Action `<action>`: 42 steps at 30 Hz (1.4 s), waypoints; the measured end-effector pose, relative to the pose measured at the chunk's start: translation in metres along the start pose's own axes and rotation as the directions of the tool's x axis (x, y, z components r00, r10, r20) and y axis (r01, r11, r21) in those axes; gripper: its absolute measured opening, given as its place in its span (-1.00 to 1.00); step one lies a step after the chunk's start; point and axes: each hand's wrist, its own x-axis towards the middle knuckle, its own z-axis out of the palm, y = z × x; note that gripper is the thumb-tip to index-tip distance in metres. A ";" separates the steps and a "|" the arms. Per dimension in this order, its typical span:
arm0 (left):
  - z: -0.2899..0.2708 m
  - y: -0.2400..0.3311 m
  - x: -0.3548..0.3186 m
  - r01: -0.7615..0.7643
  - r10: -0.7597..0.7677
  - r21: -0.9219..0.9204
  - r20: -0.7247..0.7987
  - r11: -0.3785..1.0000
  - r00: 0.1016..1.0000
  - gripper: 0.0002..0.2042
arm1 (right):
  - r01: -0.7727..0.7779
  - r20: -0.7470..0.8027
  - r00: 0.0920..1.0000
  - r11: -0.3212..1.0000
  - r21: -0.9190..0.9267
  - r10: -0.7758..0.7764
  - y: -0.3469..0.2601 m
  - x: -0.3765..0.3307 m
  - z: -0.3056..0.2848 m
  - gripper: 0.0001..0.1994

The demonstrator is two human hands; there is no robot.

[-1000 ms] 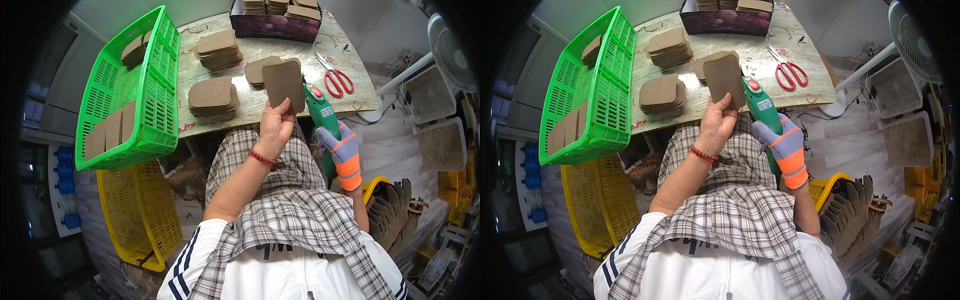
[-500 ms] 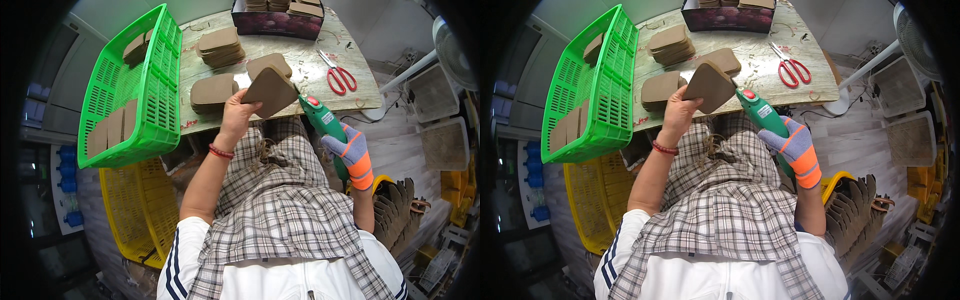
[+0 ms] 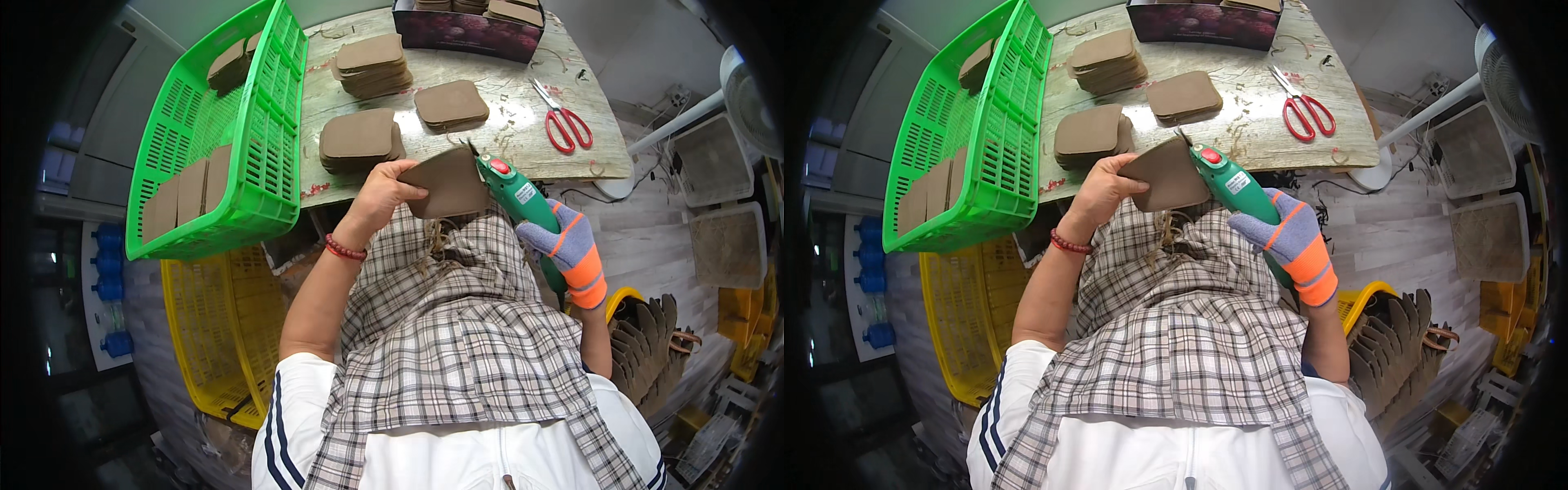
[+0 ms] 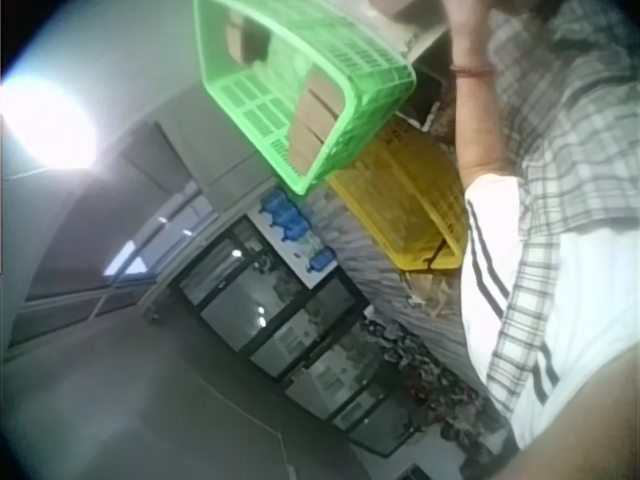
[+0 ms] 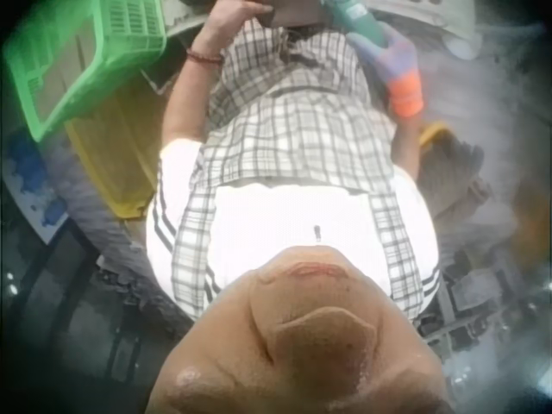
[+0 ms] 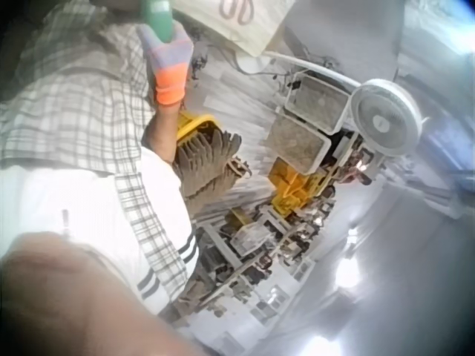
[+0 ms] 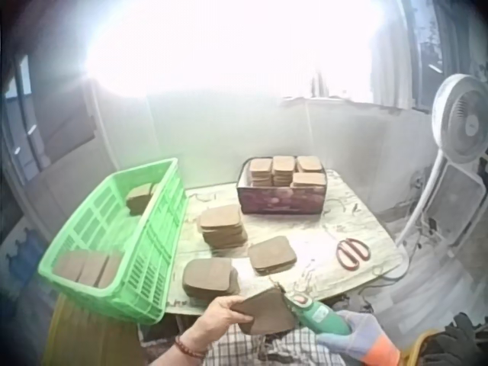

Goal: The person uses a rotary tool to smooth the edges of rectangular cardboard pieces. They pick up each piece from a stack, run the tool along the edges, and place the finished piece into a green basket.

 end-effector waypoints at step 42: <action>-0.082 0.058 0.001 -0.337 0.360 0.128 -0.361 0.933 0.860 -0.74 | -0.052 0.081 0.996 0.990 0.134 0.042 0.010 0.004 0.009 -0.64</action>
